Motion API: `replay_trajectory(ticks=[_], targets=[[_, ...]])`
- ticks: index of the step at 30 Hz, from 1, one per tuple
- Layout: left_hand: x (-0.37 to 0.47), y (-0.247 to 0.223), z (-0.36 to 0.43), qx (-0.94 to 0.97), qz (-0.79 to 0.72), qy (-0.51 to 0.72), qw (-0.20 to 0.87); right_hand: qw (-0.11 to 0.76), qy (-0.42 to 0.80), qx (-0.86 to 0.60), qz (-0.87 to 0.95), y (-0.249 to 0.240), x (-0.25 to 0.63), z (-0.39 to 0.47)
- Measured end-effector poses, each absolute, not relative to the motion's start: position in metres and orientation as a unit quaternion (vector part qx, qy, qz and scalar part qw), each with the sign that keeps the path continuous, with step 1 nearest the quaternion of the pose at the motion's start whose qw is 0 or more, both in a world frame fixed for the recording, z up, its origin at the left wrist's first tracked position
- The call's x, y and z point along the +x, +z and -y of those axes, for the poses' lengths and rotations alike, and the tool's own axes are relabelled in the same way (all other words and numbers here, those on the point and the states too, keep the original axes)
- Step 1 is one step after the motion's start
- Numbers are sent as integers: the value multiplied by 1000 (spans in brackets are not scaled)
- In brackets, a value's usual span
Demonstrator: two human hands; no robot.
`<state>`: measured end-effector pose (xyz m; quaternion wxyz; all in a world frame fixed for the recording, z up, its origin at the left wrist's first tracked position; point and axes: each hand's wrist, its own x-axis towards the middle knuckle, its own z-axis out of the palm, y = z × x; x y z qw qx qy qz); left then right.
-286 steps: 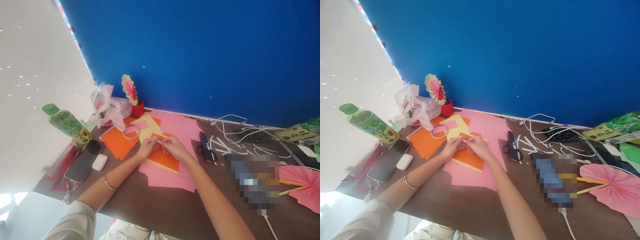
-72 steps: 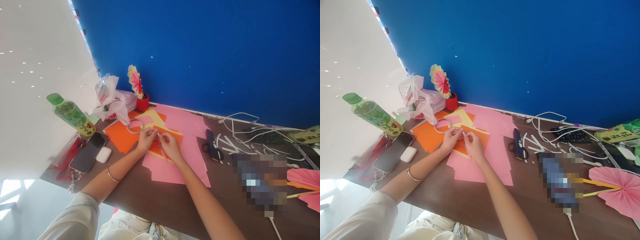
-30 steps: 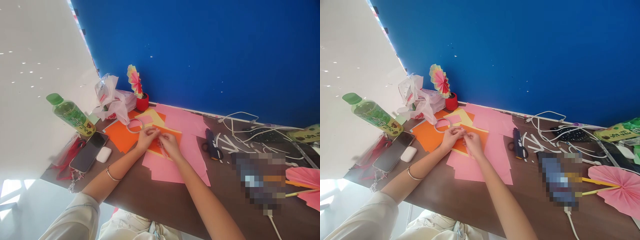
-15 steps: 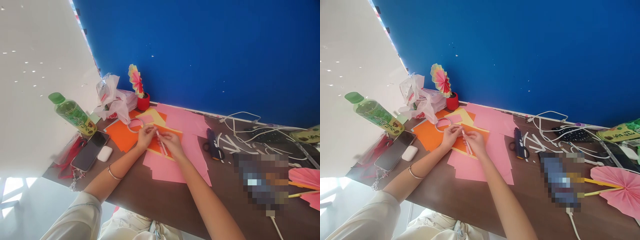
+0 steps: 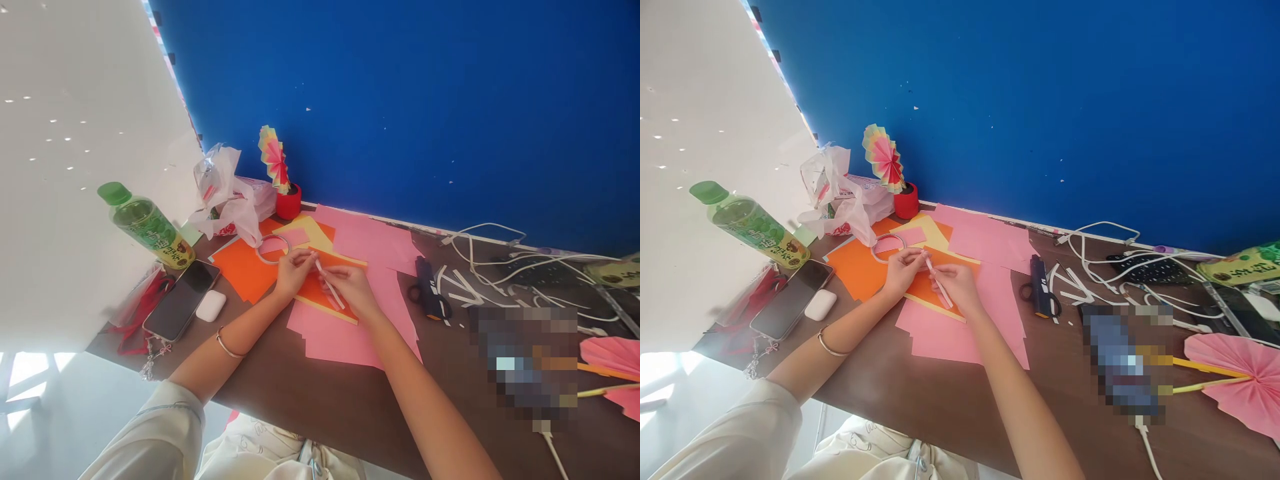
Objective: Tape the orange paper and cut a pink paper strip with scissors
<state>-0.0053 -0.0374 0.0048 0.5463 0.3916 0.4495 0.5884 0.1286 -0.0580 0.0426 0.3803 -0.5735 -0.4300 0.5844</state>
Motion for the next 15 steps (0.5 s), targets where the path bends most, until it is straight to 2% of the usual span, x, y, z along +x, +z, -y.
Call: replay_trajectory(ticks=[15], targets=[[-4,6,40,413,-415,552,593,409,588,-574,397,41,126,58]])
